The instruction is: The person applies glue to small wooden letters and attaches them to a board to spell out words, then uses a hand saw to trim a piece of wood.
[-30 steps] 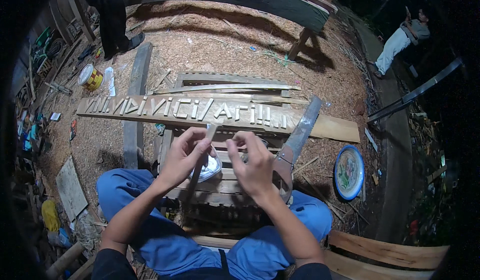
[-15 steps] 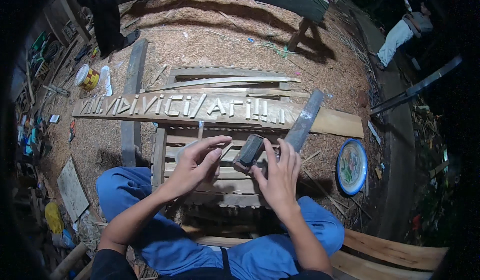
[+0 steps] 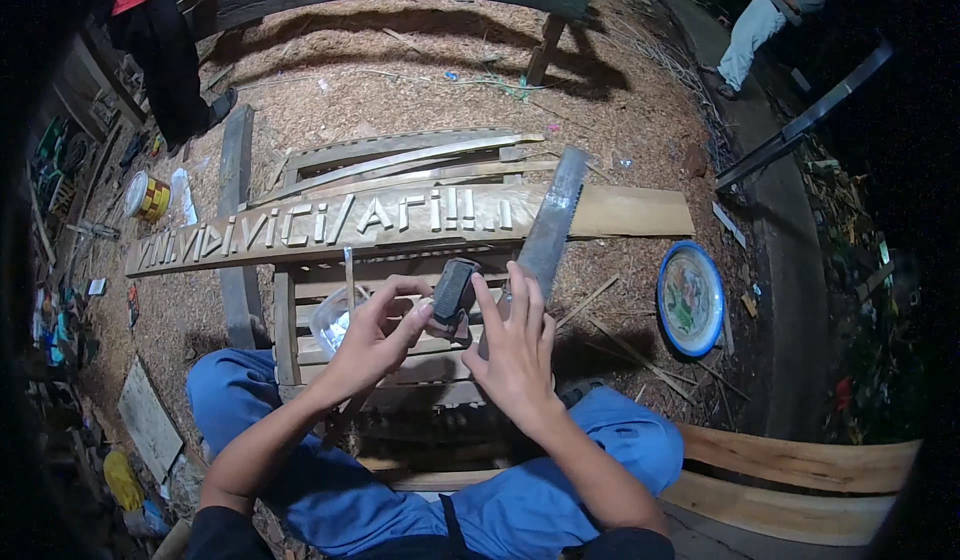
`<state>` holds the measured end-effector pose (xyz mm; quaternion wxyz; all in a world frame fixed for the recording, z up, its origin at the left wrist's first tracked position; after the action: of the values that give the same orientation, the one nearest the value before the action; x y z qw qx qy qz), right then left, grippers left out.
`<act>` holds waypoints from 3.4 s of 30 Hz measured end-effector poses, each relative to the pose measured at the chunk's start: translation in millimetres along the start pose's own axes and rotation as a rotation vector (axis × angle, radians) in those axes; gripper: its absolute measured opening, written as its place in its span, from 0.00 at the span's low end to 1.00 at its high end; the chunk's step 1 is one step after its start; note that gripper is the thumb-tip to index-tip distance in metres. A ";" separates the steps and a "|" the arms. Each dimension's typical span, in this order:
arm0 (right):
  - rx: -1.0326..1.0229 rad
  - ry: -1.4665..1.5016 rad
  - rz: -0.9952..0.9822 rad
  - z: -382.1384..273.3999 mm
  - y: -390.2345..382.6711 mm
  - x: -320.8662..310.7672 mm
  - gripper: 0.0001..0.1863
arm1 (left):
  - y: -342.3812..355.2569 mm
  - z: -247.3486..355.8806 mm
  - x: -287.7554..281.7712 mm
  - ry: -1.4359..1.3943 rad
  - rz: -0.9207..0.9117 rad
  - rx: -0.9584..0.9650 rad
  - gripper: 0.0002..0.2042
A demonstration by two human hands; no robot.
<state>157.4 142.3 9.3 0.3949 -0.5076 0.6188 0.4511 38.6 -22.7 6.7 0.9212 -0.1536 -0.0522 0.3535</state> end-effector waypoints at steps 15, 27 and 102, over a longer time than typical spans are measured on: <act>0.154 0.071 0.232 29.7 -2.4 -1.5 0.47 | 2.4 2.7 1.8 -0.012 -0.063 0.043 0.15; 0.168 -0.077 0.202 17.2 -11.1 4.1 0.53 | -1.7 -3.2 -6.9 -0.149 -0.068 -0.008 0.13; -0.415 0.514 0.259 -62.3 29.4 -12.7 0.29 | -20.9 33.3 -57.4 0.167 0.444 0.221 0.11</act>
<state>128.7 88.3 43.4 0.0542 -0.5911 0.6526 0.4709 2.3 -67.5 45.6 0.8334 -0.0884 0.0979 0.5367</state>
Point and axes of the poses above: each hand's wrist, its own y-axis towards the middle knuckle, its own x-axis out of the palm, z = x × y, the point moved 1 cm from there along y, towards the middle knuckle, and after that the axes turned 13 degrees about -x, right-handed, at the moved point
